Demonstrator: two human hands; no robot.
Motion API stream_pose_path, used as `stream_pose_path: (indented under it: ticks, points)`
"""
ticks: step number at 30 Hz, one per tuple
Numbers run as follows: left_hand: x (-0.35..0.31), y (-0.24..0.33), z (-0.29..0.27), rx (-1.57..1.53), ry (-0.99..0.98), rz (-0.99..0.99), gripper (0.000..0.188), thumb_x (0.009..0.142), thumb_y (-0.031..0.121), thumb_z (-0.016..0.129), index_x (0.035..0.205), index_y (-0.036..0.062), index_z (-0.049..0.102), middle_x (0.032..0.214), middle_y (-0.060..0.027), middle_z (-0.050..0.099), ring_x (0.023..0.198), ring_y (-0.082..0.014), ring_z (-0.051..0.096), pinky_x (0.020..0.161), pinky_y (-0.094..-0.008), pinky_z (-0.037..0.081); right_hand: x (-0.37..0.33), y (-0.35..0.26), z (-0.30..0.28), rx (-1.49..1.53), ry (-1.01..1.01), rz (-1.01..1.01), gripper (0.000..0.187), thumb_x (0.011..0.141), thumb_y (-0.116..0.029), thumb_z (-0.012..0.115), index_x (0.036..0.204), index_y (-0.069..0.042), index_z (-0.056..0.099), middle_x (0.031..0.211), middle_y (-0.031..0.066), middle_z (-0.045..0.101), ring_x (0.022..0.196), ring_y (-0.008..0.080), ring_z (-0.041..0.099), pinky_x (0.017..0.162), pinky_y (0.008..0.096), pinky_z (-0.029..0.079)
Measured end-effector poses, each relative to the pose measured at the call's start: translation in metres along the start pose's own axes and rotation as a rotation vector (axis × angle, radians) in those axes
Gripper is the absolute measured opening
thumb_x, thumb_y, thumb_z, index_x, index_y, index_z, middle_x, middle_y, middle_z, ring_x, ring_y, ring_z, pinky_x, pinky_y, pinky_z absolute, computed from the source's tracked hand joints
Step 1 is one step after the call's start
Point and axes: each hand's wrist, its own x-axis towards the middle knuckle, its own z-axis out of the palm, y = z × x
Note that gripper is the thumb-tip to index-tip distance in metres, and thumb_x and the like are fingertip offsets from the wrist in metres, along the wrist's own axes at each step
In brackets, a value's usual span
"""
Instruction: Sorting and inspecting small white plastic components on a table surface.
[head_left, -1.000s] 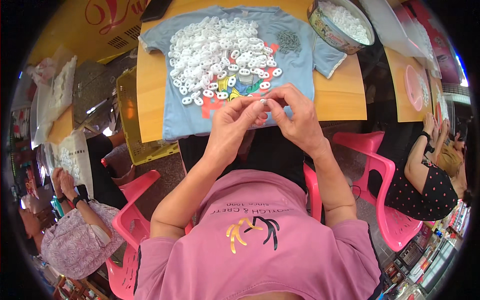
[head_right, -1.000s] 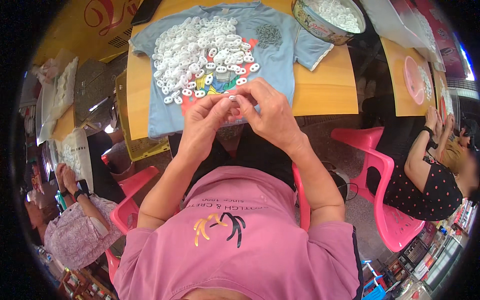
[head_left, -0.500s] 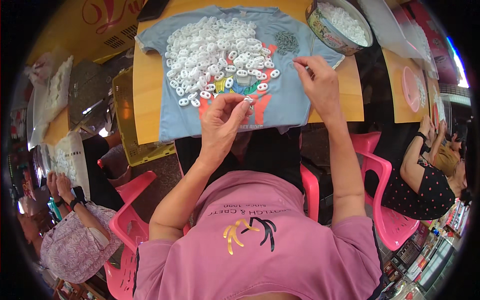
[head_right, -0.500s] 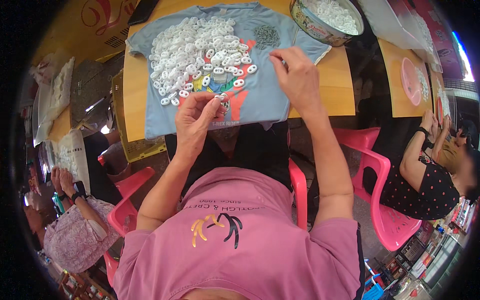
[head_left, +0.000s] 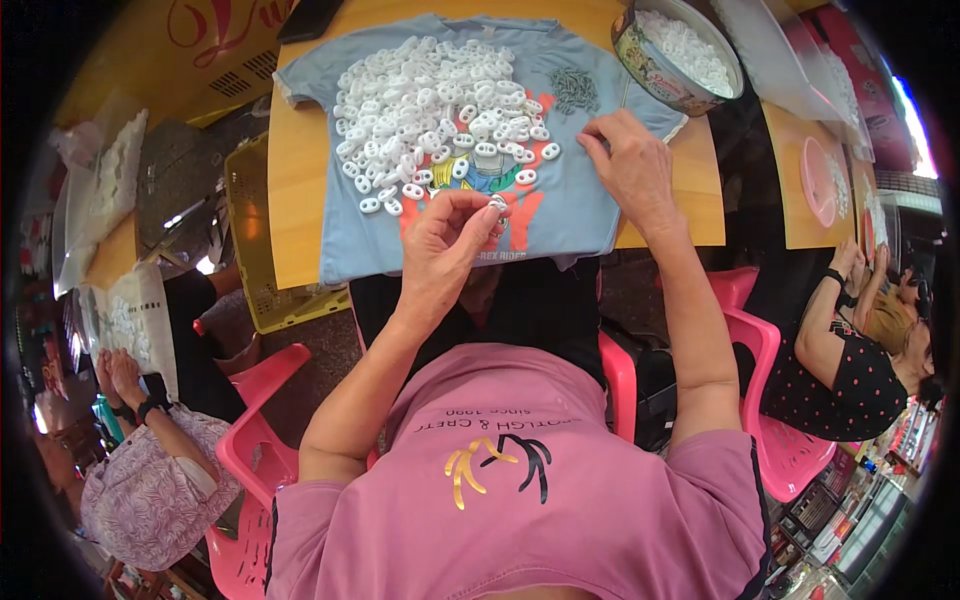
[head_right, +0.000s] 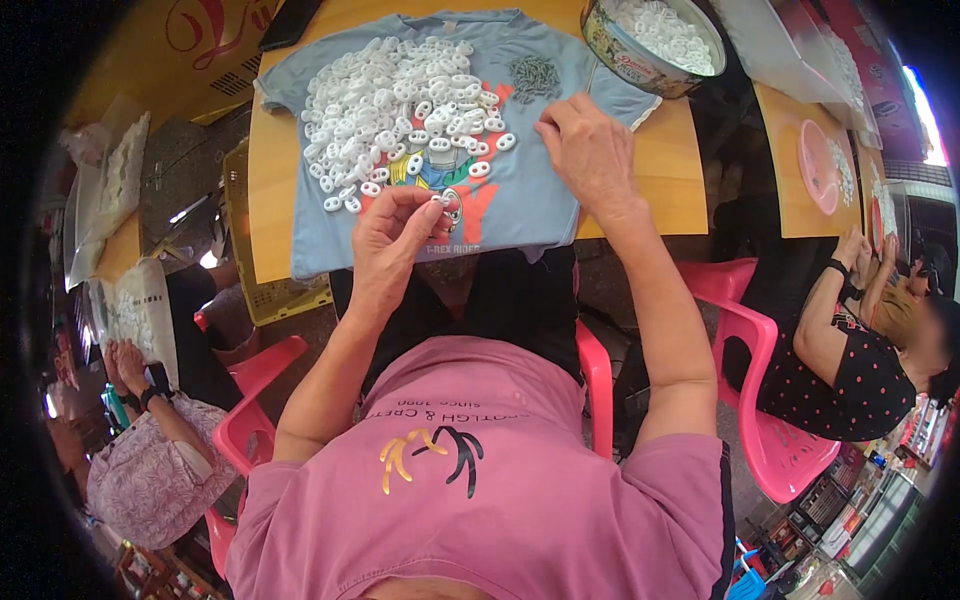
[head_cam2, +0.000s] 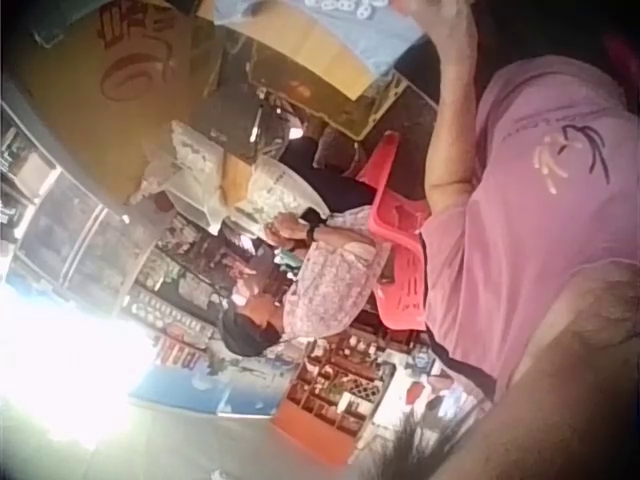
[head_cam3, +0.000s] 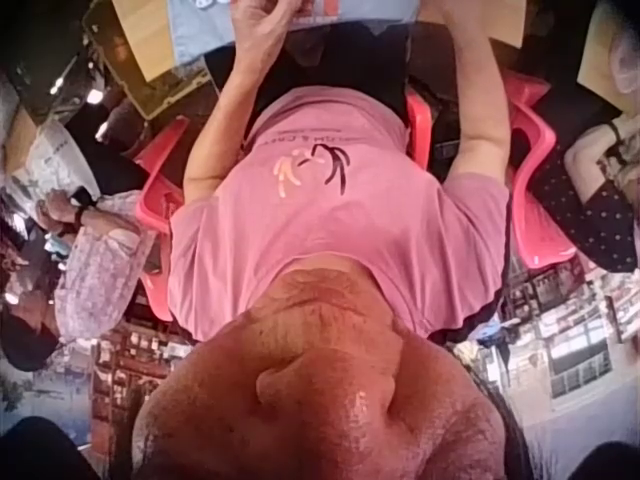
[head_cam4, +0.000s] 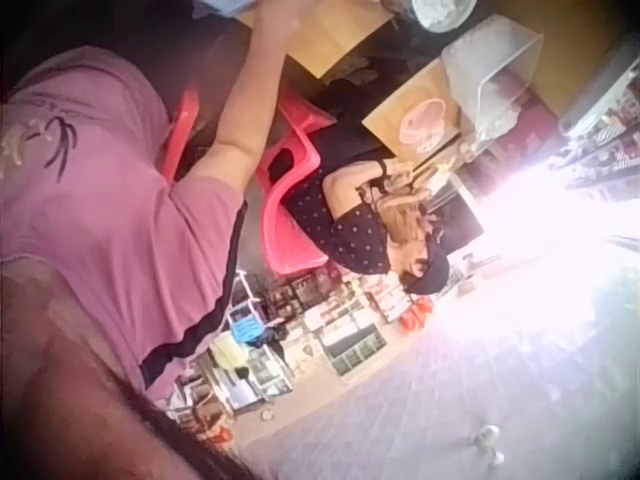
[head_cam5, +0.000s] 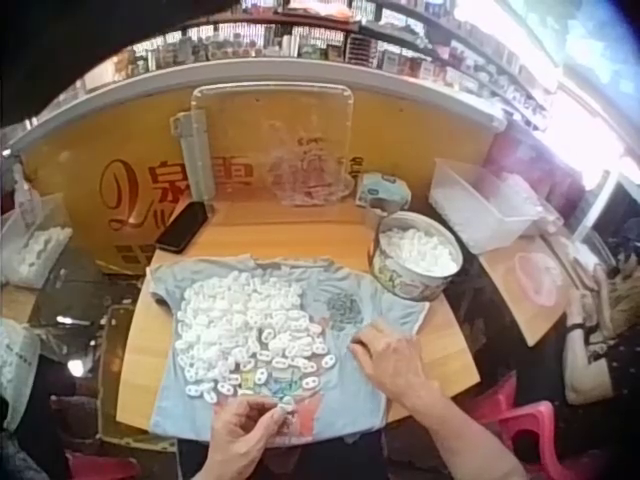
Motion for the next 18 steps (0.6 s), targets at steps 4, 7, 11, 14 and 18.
stream_pose_path:
  ticks: [4, 7, 11, 14, 18]
  points:
    - [0.001, 0.000, 0.000, -0.010, 0.003, -0.006, 0.013, 0.095, 0.009, 0.060, 0.105, 0.0000, 0.059, 0.098, -0.0091, 0.068, 0.082, -0.0107, 0.063, 0.074, -0.0248, 0.052, -0.001, 0.002, -0.003, -0.015, -0.020, -0.017, 0.011, 0.084, -0.017, 0.068, 0.089, -0.007, 0.066, 0.090, 0.0091, 0.064, 0.084, 0.0309, 0.064, 0.071, 0.0407, 0.049]
    - [0.003, 0.000, -0.003, -0.016, 0.000, -0.025, 0.013, 0.094, 0.009, 0.061, 0.104, 0.0002, 0.059, 0.098, -0.0102, 0.069, 0.081, -0.0108, 0.063, 0.073, -0.0248, 0.052, 0.003, 0.003, -0.003, -0.050, -0.066, -0.044, 0.012, 0.084, -0.016, 0.067, 0.090, -0.006, 0.065, 0.090, 0.0093, 0.064, 0.084, 0.0311, 0.064, 0.070, 0.0413, 0.049]
    - [0.005, 0.004, 0.000, -0.048, 0.014, -0.038, 0.014, 0.094, 0.011, 0.061, 0.102, 0.0005, 0.059, 0.096, -0.0107, 0.069, 0.080, -0.0107, 0.063, 0.072, -0.0247, 0.052, 0.001, 0.007, 0.000, -0.059, -0.059, -0.057, 0.013, 0.084, -0.014, 0.066, 0.092, -0.005, 0.063, 0.092, 0.0104, 0.065, 0.080, 0.0320, 0.064, 0.070, 0.0412, 0.050]
    - [0.005, 0.007, 0.000, -0.063, 0.026, -0.064, 0.014, 0.094, 0.013, 0.062, 0.102, 0.0010, 0.059, 0.095, -0.0104, 0.070, 0.078, -0.0104, 0.063, 0.071, -0.0246, 0.051, -0.001, 0.010, -0.001, 0.034, -0.001, -0.073, 0.016, 0.083, -0.013, 0.067, 0.095, -0.004, 0.062, 0.090, 0.0120, 0.065, 0.074, 0.0285, 0.065, 0.068, 0.0377, 0.051]
    - [0.004, 0.014, 0.002, -0.071, 0.034, -0.073, 0.017, 0.094, 0.015, 0.063, 0.101, 0.0007, 0.058, 0.094, -0.0081, 0.070, 0.075, -0.0081, 0.060, 0.068, -0.0229, 0.050, -0.006, 0.000, -0.004, 0.457, 0.003, 0.112, 0.020, 0.089, -0.010, 0.064, 0.107, 0.000, 0.064, 0.088, 0.0075, 0.067, 0.070, 0.0140, 0.062, 0.066, 0.0279, 0.051]
